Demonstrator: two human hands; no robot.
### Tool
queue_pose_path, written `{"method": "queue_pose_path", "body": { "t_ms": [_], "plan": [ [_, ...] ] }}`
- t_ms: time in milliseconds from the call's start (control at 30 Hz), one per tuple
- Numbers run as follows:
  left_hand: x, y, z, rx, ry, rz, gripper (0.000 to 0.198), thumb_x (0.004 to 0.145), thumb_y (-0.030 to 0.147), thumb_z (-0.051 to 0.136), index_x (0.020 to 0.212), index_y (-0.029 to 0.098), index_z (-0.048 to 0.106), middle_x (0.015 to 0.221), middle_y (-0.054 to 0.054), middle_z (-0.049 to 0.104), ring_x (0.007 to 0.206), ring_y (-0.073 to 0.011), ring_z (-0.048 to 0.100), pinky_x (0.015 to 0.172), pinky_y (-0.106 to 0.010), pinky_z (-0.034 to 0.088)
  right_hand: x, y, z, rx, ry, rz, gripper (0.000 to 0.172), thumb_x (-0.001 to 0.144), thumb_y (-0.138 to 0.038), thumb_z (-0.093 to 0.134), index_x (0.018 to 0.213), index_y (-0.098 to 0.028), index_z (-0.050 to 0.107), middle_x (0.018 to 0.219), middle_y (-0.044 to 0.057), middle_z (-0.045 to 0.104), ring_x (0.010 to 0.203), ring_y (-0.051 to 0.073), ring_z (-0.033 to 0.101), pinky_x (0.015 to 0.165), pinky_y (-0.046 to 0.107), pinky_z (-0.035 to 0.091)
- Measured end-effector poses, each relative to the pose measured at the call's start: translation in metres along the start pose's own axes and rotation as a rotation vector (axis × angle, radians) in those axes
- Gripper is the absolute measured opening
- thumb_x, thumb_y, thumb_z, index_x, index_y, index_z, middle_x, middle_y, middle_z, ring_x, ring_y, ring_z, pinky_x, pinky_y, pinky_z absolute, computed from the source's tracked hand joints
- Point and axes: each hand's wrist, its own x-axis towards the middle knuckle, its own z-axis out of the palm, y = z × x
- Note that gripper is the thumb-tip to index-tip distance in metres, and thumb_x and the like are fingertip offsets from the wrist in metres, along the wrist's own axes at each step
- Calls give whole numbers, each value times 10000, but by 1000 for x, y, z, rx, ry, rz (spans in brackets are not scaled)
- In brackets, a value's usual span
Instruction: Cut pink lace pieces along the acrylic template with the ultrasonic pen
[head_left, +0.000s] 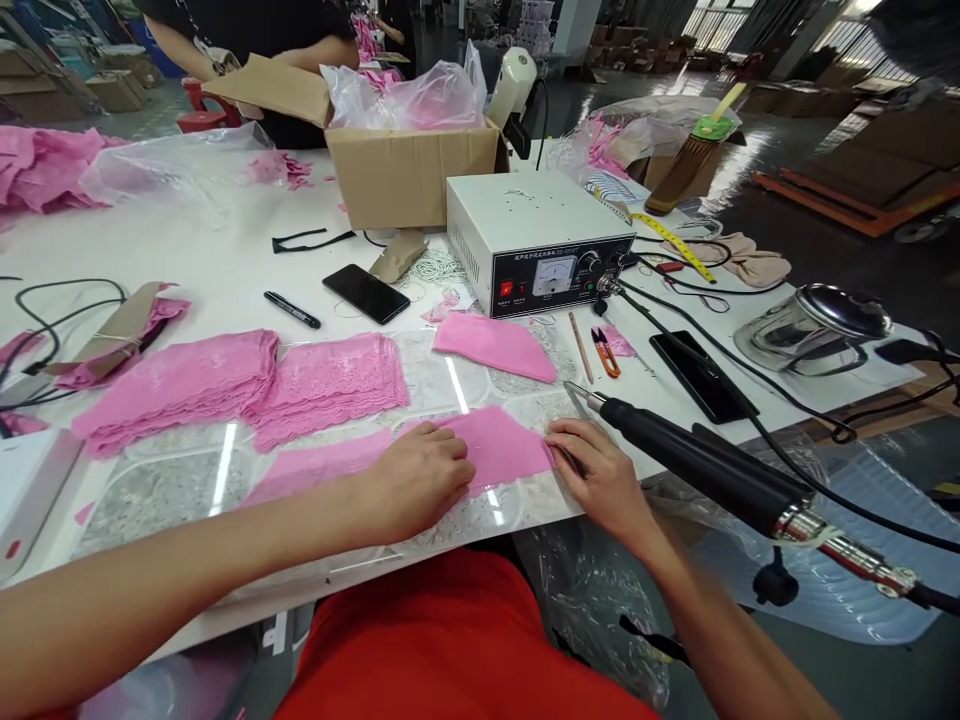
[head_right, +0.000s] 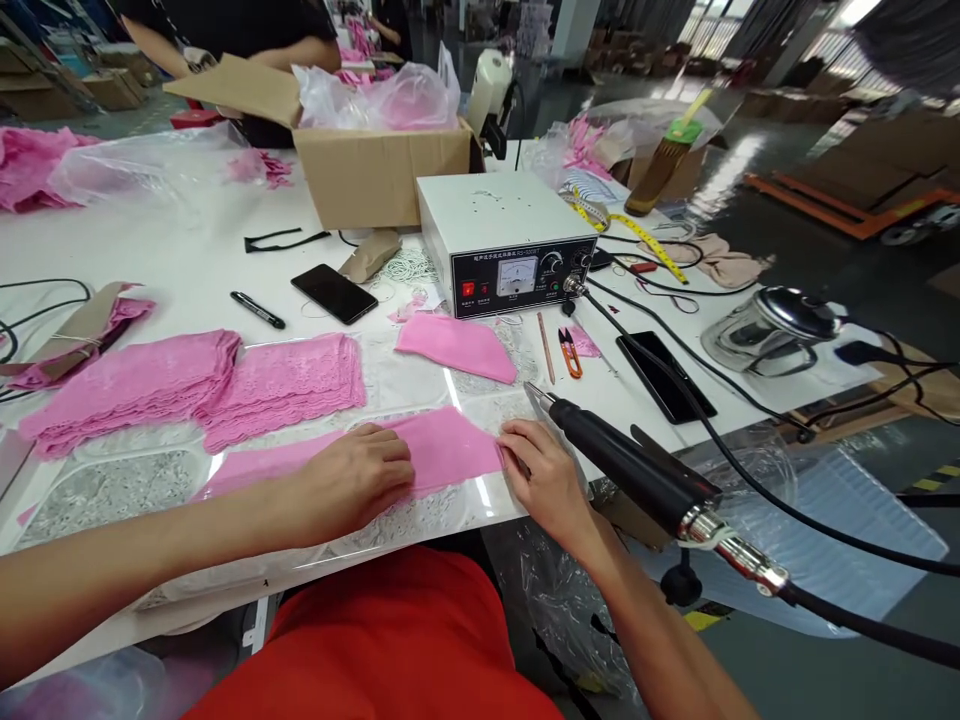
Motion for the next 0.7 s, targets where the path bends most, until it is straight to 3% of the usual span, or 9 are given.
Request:
{"method": "queue_pose_path", "body": {
  "t_ms": [233,433,700],
  "plan": [
    [68,6,12,-126,-16,53,150,946,152,553,867,166,680,913,-52,661,813,-170,632,744,-260,459,-6,0,-3,39,40,100,181,930,-217,509,959,-226,687,1086,82,699,1033,198,677,920,357,572],
    [78,9,18,-160,-24,31,148,966,178,538,937,153,681,942,-52,639,804,-162,632,722,-254,470,-15,2,-8,65,-11,215,109,903,-280,568,915,-224,661,1238,98,643,1154,228,639,919,346,560],
    [99,12,19,-206,-49,-15,171,963,197,542,1005,181,708,922,-30,624,741,-138,621,657,-229,439,-18,3,-6,100,-26,265,75,880,-280,577,893,-238,637,1260,99,627,1174,239,623,952,377,538]
  ]
}}
